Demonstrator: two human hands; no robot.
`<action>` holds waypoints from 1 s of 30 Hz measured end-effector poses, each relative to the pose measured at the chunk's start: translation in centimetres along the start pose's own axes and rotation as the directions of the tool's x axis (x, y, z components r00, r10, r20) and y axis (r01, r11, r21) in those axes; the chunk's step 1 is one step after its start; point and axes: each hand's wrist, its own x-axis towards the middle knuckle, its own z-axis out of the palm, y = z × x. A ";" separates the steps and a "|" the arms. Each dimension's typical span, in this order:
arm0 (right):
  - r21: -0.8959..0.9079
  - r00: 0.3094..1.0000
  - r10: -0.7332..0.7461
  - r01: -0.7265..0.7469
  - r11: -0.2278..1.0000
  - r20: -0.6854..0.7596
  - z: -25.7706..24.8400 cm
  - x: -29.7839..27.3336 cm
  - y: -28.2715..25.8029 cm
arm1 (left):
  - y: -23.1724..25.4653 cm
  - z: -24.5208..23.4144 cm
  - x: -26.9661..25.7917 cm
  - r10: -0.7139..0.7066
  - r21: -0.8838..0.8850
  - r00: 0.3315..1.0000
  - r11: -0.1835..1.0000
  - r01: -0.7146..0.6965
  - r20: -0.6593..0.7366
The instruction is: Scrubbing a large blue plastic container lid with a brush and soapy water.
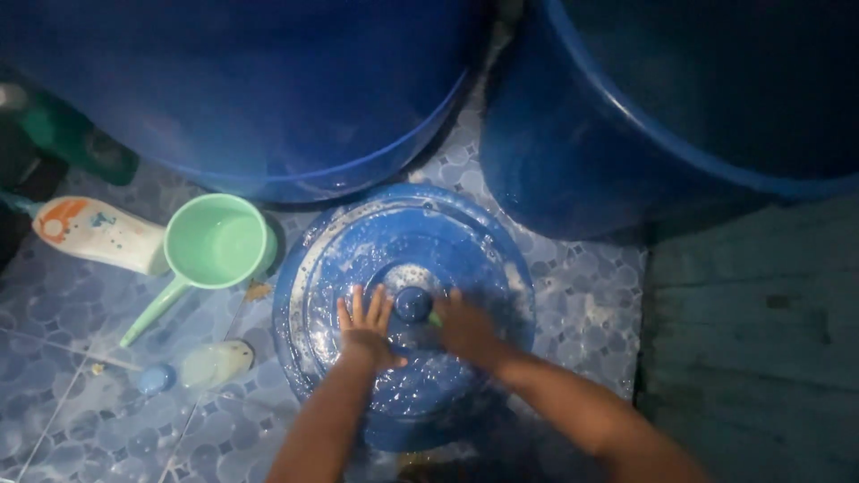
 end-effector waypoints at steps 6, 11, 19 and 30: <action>-0.096 0.947 0.305 -0.295 0.951 0.103 2.3 2.7 -1.2 | -0.5 1.0 0.4 -0.088 0.212 0.986 0.976 0.058 0.138; 0.098 0.721 0.682 -0.675 0.731 -0.123 3.1 0.7 -11.2 | -3.5 5.1 1.2 0.265 0.250 0.932 0.947 -0.204 -0.246; -0.107 0.759 0.642 -0.633 0.767 0.107 1.7 -0.2 -10.6 | -8.2 5.6 3.1 0.381 -0.012 0.815 0.903 -0.429 -0.436; -0.325 0.802 0.597 -0.570 0.755 -0.022 2.5 -0.4 -9.1 | -6.5 9.6 3.4 0.434 0.009 0.580 0.805 -0.593 -0.689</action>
